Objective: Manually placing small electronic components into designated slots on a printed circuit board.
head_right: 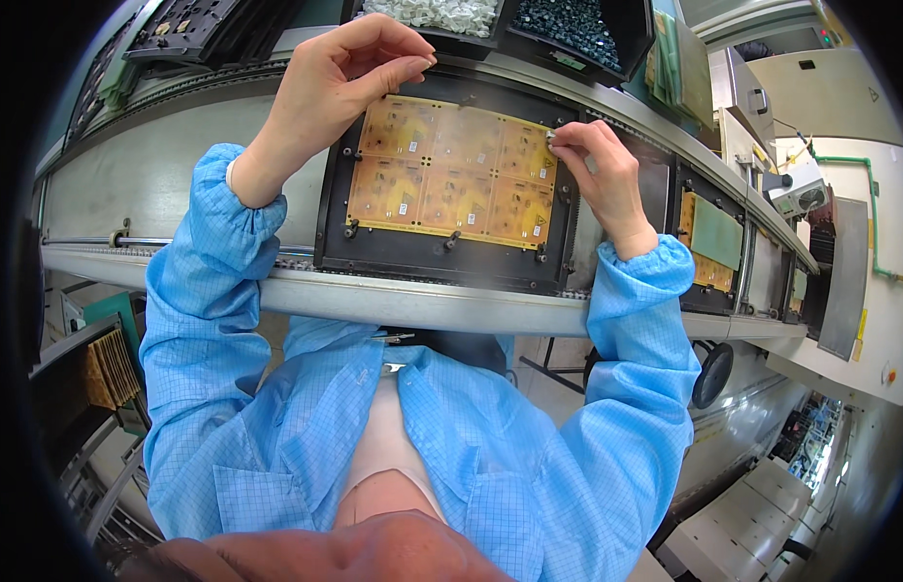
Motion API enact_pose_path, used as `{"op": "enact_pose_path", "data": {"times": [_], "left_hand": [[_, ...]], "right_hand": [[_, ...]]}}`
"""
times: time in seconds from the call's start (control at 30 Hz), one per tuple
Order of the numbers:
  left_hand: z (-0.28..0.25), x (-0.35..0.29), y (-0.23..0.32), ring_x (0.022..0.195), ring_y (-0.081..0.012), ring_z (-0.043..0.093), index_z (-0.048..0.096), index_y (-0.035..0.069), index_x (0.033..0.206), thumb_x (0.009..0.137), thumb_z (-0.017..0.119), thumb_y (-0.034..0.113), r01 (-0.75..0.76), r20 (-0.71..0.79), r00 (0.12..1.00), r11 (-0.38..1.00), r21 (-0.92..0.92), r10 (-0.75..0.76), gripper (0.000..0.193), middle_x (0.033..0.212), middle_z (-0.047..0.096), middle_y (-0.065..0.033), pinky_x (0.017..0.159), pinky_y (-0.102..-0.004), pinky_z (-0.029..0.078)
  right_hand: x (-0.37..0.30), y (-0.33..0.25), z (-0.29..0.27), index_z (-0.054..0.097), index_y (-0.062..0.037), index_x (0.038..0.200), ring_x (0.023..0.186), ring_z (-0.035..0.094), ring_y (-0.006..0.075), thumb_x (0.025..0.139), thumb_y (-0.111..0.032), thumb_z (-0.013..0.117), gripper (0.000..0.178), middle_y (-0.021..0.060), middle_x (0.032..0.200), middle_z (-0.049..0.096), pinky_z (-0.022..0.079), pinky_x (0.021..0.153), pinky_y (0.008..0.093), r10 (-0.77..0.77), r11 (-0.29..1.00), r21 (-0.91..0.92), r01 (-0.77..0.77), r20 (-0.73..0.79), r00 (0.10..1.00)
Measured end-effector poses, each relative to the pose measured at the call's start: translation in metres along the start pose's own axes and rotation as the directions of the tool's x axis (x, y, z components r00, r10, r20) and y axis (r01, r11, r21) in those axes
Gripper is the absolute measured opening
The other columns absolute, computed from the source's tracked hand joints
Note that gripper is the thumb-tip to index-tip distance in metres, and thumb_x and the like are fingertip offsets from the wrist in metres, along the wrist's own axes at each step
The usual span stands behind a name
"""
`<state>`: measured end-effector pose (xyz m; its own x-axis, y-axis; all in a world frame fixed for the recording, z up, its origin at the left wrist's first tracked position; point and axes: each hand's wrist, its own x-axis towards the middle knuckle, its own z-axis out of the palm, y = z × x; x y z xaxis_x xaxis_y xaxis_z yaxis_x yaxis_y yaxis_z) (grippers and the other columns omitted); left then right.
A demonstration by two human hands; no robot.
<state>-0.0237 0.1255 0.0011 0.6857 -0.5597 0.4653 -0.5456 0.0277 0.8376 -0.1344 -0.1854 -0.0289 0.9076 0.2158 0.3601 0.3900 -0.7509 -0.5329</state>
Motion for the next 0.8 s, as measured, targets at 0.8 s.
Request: {"op": "enact_pose_path", "data": {"times": [0.8], "left_hand": [[0.036, -0.022, -0.001, 0.079, -0.0210, 0.072, 0.072, 0.004, 0.097, 0.086, 0.071, 0.009, 0.025, 0.101, 0.994, 0.995, 0.092, -0.034, 0.011, 0.086, 0.072, -0.0110, 0.072, -0.0303, 0.057]], "right_hand": [[-0.015, -0.004, -0.005, 0.072, 0.0005, 0.108, 0.077, 0.063, 0.0080, 0.095, -0.012, 0.067, 0.019, 0.0045, 0.092, 0.072, 0.051, 0.070, 0.0214, 0.540, 0.790, 0.327, -0.518, 0.025, 0.841]]}}
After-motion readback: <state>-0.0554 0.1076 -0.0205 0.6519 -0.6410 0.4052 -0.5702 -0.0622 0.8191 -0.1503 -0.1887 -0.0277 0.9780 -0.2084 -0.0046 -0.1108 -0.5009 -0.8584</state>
